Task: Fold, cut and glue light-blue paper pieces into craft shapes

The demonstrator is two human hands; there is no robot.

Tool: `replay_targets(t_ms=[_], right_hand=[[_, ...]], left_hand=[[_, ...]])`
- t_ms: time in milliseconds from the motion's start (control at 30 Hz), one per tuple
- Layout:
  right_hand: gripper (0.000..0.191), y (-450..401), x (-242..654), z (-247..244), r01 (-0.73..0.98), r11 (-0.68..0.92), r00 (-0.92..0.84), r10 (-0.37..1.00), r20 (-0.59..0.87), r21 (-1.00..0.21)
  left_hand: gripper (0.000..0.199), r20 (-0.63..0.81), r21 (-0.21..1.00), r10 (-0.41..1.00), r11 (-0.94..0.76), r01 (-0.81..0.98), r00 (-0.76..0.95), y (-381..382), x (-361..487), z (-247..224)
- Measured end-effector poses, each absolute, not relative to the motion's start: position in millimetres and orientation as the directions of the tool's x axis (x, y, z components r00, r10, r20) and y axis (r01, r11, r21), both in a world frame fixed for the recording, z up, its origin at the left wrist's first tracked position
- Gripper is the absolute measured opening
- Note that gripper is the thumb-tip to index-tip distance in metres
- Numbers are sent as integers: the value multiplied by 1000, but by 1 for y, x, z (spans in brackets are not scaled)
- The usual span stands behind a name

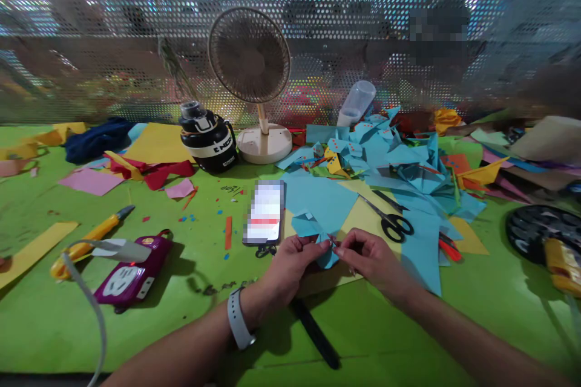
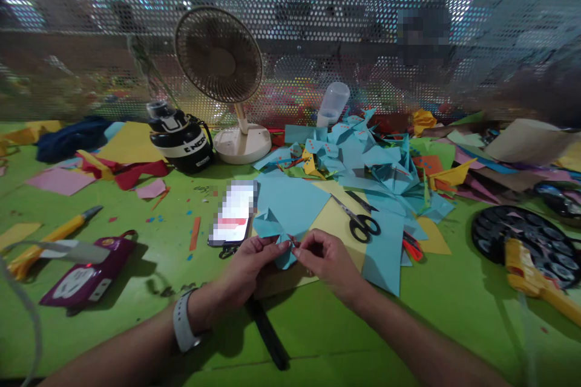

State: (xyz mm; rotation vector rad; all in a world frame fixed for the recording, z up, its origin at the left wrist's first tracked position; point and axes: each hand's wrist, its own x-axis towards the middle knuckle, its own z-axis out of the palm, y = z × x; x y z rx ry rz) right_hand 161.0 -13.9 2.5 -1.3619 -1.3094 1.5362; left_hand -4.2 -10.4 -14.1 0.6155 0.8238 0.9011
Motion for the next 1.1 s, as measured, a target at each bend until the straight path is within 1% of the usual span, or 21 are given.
replay_targets(t_ms=[133,467,600,833,1000,1100], right_hand=[[35,-14,161,3,132,-248,-211,939,-272,-960],[30,-14,161,-1,89,-246,-213,942,-260,-965],[31,-15,161,0,95,-247,-203,944,-261,-964],[33,-15,161,-4,85,-241,-216,943,-254,-967],[37,-15,160,-2,82,-260,-213,938,-272,-962],[38,-15,160,1,79,-249,-173,950,-259,-965]], left_hand=[[29,-339,780,870,473,-409,359,-10,-4,-15],[30,-332,793,875,461,-398,352,-10,-5,-16],[27,-341,787,873,468,-401,350,-10,-5,-19],[30,-328,799,877,456,-391,351,-9,-5,-20],[26,-271,827,899,400,-394,344,-10,-5,-18],[23,-222,844,917,351,-405,332,-10,-5,-14]])
